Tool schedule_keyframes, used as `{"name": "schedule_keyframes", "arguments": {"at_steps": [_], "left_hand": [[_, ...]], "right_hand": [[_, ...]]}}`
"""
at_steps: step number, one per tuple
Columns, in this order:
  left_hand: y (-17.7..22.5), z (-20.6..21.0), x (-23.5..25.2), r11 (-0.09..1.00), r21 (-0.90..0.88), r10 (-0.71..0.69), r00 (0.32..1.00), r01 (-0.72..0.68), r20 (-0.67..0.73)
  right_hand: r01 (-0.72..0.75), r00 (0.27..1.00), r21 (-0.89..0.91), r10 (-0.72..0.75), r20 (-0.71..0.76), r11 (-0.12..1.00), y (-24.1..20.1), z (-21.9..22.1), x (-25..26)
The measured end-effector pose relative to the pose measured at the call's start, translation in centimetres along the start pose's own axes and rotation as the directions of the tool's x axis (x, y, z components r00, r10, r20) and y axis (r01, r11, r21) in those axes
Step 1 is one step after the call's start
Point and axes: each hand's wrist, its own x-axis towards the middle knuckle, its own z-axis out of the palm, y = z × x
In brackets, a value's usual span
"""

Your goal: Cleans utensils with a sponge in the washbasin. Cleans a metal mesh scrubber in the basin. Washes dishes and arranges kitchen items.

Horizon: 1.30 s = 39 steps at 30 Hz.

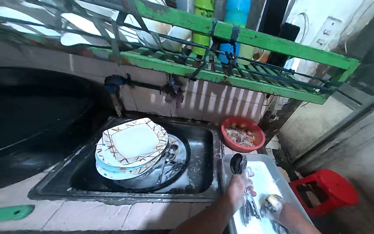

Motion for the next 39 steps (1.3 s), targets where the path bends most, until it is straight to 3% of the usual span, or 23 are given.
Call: {"name": "schedule_keyframes", "arguments": {"at_steps": [2, 4, 6, 9, 12, 14, 16, 17, 19, 21, 24, 27, 29, 31, 34, 39], "left_hand": [[-0.2, 0.2, -0.3, 0.994, 0.009, -0.105, 0.994, 0.105, 0.027], [-0.4, 0.4, -0.3, 0.986, 0.036, -0.164, 0.985, 0.162, 0.053], [-0.4, 0.4, -0.8, 0.985, 0.069, -0.167, 0.981, 0.160, 0.101], [-0.3, 0.4, -1.5, 0.988, 0.104, -0.135, 0.974, 0.118, 0.179], [-0.6, 0.2, -1.3, 0.981, 0.156, -0.142, 0.974, 0.115, 0.175], [-0.7, -0.1, -1.1, 0.972, 0.202, -0.154, 0.978, 0.123, 0.143], [-0.7, -0.1, -1.2, 0.958, 0.258, -0.165, 0.977, 0.125, 0.138], [-0.8, 0.1, -1.3, 0.946, 0.302, -0.168, 0.977, 0.121, 0.135], [-0.9, 0.5, -2.0, 0.907, 0.407, -0.174, 0.975, 0.105, 0.137], [-0.9, 0.8, -2.1, 0.884, 0.452, -0.207, 0.965, 0.115, 0.159], [-1.0, 0.8, -1.7, 0.918, 0.369, -0.226, 0.956, 0.144, 0.189], [-1.0, 0.8, -1.8, 0.920, 0.368, -0.214, 0.961, 0.138, 0.175], [-0.7, 0.7, -2.2, 0.914, 0.395, -0.166, 0.974, 0.094, 0.153], [-0.6, 0.8, -2.5, 0.874, 0.480, -0.128, 0.988, 0.070, 0.089], [-0.9, 0.9, -2.0, 0.878, 0.475, -0.125, 0.987, 0.061, 0.104], [-0.6, 1.0, -2.7, 0.969, 0.244, -0.074, 0.992, 0.048, 0.100]], "right_hand": [[0.046, 0.996, -0.131, -0.056, -0.073, 0.990, -0.4, 1.3, 1.4], [0.052, 0.997, -0.319, -0.070, -0.045, 0.946, -0.5, 3.0, 2.7], [0.039, 0.999, -0.351, -0.040, 0.006, 0.936, -0.6, 3.9, 3.1], [0.006, 0.995, -0.174, -0.024, -0.102, 0.985, 0.9, 4.0, 4.0], [0.028, 0.937, 0.285, 0.074, -0.340, 0.958, 2.7, 3.6, 4.0], [0.175, 0.880, 0.642, 0.174, -0.442, 0.747, 2.0, 2.2, 2.7], [0.272, 0.887, 0.782, 0.169, -0.430, 0.561, 0.2, 0.2, 0.3], [0.281, 0.901, 0.781, 0.127, -0.414, 0.558, -0.7, -0.5, -0.7], [0.284, 0.908, 0.678, 0.036, -0.417, 0.678, -1.7, -1.2, -1.1], [0.275, 0.870, 0.601, 0.072, -0.488, 0.751, -1.8, -1.1, -0.4], [0.349, 0.779, 0.716, 0.239, -0.580, 0.604, -1.1, -0.8, 0.4], [0.359, 0.822, 0.815, 0.260, -0.507, 0.456, -0.8, 0.0, -0.2], [0.344, 0.870, 0.807, 0.160, -0.466, 0.481, -1.1, 0.8, -0.4], [0.342, 0.875, 0.724, 0.077, -0.478, 0.599, -1.2, 1.5, 0.1], [0.337, 0.817, 0.674, 0.151, -0.556, 0.657, -1.5, 1.0, 0.9], [0.378, 0.823, 0.802, 0.228, -0.520, 0.464, -1.6, 2.0, 1.4]]}}
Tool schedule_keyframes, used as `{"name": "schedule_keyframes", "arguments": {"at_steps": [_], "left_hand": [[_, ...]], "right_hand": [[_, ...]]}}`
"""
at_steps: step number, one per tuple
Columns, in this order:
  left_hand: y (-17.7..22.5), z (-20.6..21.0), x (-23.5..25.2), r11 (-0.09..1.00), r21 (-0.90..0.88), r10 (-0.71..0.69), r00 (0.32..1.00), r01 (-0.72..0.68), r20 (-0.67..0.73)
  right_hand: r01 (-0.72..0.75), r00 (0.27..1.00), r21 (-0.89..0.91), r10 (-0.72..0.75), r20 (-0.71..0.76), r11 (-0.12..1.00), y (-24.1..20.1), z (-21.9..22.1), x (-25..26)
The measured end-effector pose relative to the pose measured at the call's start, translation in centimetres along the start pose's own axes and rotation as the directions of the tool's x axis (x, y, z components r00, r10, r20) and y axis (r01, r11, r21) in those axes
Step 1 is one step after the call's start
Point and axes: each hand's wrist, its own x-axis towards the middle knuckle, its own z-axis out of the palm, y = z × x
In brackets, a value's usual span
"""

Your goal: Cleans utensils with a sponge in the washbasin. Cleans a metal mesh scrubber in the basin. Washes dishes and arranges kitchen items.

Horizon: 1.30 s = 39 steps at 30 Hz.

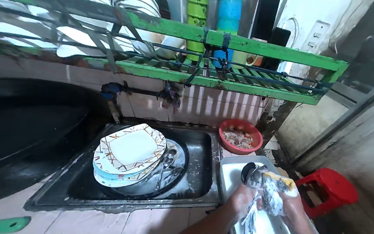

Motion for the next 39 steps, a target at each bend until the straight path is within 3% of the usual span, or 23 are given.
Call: {"name": "schedule_keyframes", "arguments": {"at_steps": [3, 6, 10, 13, 15, 17, 20, 23, 26, 29, 32, 35, 37, 39], "left_hand": [[0.1, -0.4, -0.1, 0.998, 0.059, 0.006, 0.999, -0.003, -0.050], [-0.2, -0.1, 0.2, 0.989, 0.150, 0.013, 0.999, -0.008, -0.038], [-0.2, 0.0, 0.6, 0.987, 0.161, -0.010, 1.000, 0.014, -0.027], [-0.2, -0.2, 0.5, 0.994, 0.104, 0.023, 0.999, -0.021, -0.023], [-0.3, 0.0, 0.5, 0.987, 0.155, 0.033, 0.999, -0.030, -0.019], [-0.4, 0.1, 0.7, 0.971, 0.240, 0.012, 1.000, -0.004, -0.029], [-0.8, -0.3, 1.3, 0.971, 0.238, 0.003, 1.000, 0.004, -0.030], [-0.8, -0.3, 1.2, 0.980, 0.197, 0.018, 1.000, -0.014, -0.019], [-0.6, -0.3, 0.6, 0.986, 0.163, 0.009, 0.998, -0.017, 0.054], [-0.3, 0.0, -0.1, 0.973, 0.233, -0.040, 0.991, 0.010, 0.128], [-0.3, 0.0, 0.0, 0.961, 0.272, -0.098, 0.986, 0.059, 0.132], [-0.2, 0.3, 0.2, 0.957, 0.278, -0.113, 0.991, 0.088, 0.076], [-0.4, 0.3, 0.5, 0.968, 0.239, -0.089, 0.995, 0.075, 0.045], [-0.5, 0.3, 0.7, 0.969, 0.240, -0.058, 0.998, 0.056, 0.002]], "right_hand": [[-0.028, 0.993, -0.075, 0.037, 0.114, 0.997, -0.5, 0.0, -1.2], [0.050, 0.998, -0.144, -0.044, 0.043, 0.988, -1.3, -0.6, 0.2], [0.045, 0.990, -0.108, -0.059, -0.130, 0.993, -2.8, -2.0, 1.4], [0.003, 1.000, -0.045, -0.004, -0.017, 0.999, -2.5, -2.5, 0.2], [0.043, 0.994, -0.155, -0.027, 0.103, 0.987, -1.2, -1.9, -0.3], [0.119, 0.988, -0.334, -0.077, 0.135, 0.935, -0.5, -1.2, 0.2], [0.180, 0.982, -0.419, -0.189, 0.019, 0.890, -0.5, -1.9, 2.1], [0.170, 0.964, -0.229, -0.210, -0.161, 0.958, -0.8, -3.5, 3.5], [0.102, 0.990, 0.035, -0.099, -0.099, 0.994, 0.0, -3.6, 2.4], [0.031, 0.996, -0.009, -0.030, 0.086, 0.999, 0.0, -1.8, 0.5], [0.074, 0.997, -0.043, -0.075, -0.025, 0.996, -0.9, -2.1, 1.4], [0.156, 0.981, 0.221, -0.123, -0.153, 0.963, -1.1, -4.0, 3.0], [0.124, 0.982, 0.302, -0.074, -0.173, 0.945, -0.8, -3.5, 2.5], [0.006, 0.993, 0.236, 0.022, -0.116, 0.972, -0.2, -1.4, 0.5]]}}
